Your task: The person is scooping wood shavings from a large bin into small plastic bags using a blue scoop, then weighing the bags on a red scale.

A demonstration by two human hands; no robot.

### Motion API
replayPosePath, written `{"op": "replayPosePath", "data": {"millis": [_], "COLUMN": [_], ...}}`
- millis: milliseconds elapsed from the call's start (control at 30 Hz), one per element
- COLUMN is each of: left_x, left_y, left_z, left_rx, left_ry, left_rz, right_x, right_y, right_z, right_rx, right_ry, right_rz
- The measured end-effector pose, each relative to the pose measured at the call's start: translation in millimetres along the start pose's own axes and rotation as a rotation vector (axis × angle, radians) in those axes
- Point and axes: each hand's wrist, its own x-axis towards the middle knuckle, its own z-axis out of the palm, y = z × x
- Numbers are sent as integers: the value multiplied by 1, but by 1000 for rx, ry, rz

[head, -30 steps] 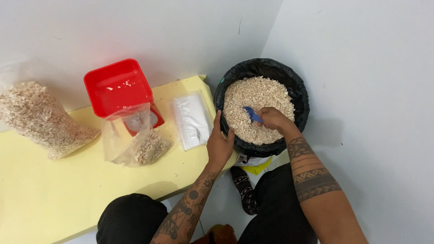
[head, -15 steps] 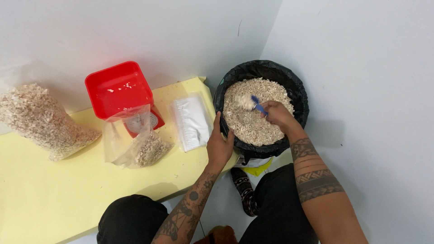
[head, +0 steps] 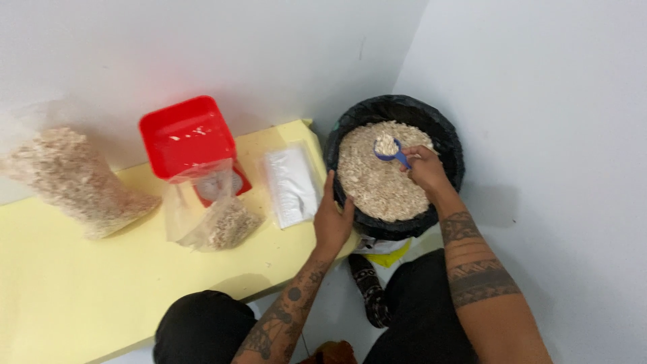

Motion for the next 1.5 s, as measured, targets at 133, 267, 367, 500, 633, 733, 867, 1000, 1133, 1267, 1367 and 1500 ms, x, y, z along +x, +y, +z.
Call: {"op": "replayPosePath", "data": {"millis": [133, 267, 367, 500, 633, 733, 867, 1000, 1133, 1267, 1367, 1500], "left_x": [-5, -5, -5, -6, 0, 3, 6, 1, -17, -18, -20, -23], "left_y": [7, -4, -14, -15, -20, -20, -17, 5, 50, 38, 11, -36], "left_z": [-3, 0, 7, 5, 6, 2, -6, -37, -97, -147, -177, -202], "left_rx": [-24, -75, -86, -96, -92, -111, -105, -101, -31, 216, 425, 433], "left_ry": [74, 46, 35, 95, 64, 9, 37, 127, 192, 525, 817, 1050], "left_rz": [21, 63, 40, 210, 182, 143, 165, 250, 377, 546, 490, 184], "right_x": [36, 27, 27, -21, -20, -26, -33, -38, -59, -87, -107, -134], "right_y": [47, 30, 25, -34, -35, -40, -54, -66, -92, -113, -124, -145], "right_z": [-5, -7, -8, -5, -9, -8, -2, 10, 24, 49, 68, 98], "right_rx": [-95, 10, -41, 14, 92, 96, 92, 169, 224, 273, 288, 320], "right_ry": [12, 72, 40, -9, 1, 25, 55, 45, 19, -22, -88, -215], "right_rz": [-62, -61, -45, 103, 93, 60, -12, -40, -39, -109, -188, -171]}}
